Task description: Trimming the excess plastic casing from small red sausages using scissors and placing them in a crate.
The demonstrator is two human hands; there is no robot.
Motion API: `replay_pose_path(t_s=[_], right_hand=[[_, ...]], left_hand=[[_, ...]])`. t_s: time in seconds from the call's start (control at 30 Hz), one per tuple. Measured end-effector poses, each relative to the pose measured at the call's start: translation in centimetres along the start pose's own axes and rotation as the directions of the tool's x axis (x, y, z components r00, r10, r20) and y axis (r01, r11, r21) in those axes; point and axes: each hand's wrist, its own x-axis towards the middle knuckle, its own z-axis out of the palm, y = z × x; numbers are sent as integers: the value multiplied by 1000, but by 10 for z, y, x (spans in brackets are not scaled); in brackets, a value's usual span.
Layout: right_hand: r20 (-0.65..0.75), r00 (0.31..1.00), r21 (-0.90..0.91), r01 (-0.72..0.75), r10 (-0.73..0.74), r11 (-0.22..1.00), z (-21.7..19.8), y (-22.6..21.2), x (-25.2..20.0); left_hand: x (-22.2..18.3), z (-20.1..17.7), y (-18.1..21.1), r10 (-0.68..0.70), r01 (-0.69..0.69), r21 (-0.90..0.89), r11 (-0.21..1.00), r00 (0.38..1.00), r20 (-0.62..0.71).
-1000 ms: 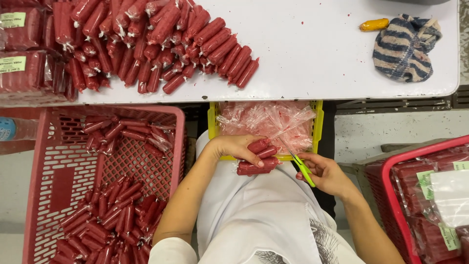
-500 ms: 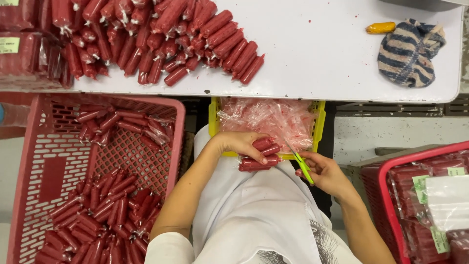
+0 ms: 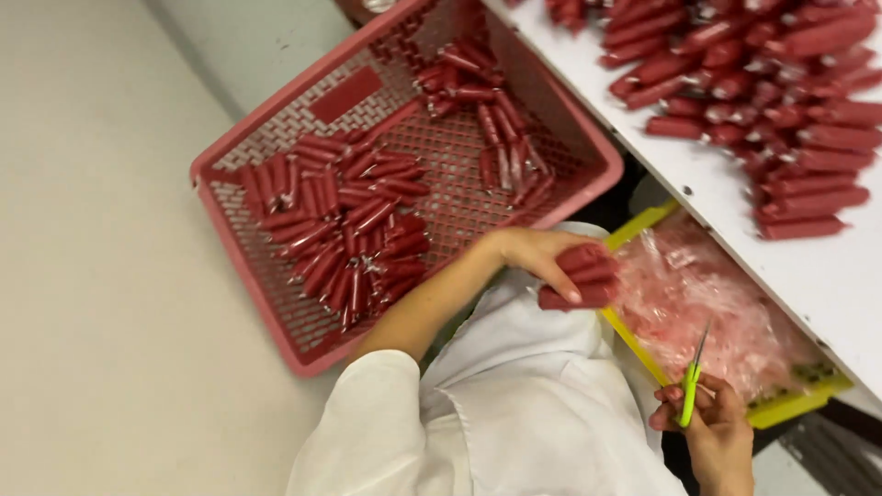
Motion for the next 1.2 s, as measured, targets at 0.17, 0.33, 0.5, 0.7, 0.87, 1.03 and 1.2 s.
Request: replay_pose_path(t_s=[0.17, 0.33, 0.5, 0.7, 0.87, 1.03, 1.2], right_hand=[[40, 995, -101, 99, -95, 990, 28, -36, 5], [2, 998, -251, 65, -67, 966, 54, -60, 7], [-27, 983, -203, 173, -182, 964, 51, -35, 18], [-82, 986, -209, 127, -147, 970, 45, -29, 18], [-125, 982, -241, 109, -142, 964, 51, -39, 14], [-168, 972, -215, 128, -166, 968, 48, -37, 13], [-179, 973, -270, 93, -145, 958, 44, -27, 13]], left_hand=[[-116, -52, 21, -162, 204, 47, 978, 879, -448], [-195, -83, 72, -419, 656, -46, 753, 425, -803], [-251, -121, -3, -263, 982, 152, 111, 177, -948], [-225, -110, 18, -503, 995, 94, -25, 69, -861], [-180, -129, 7, -216, 951, 195, 242, 248, -944], [-127, -170, -56, 150, 805, 449, 387, 426, -892], [-68, -166, -39, -356, 881, 259, 396, 408, -841]])
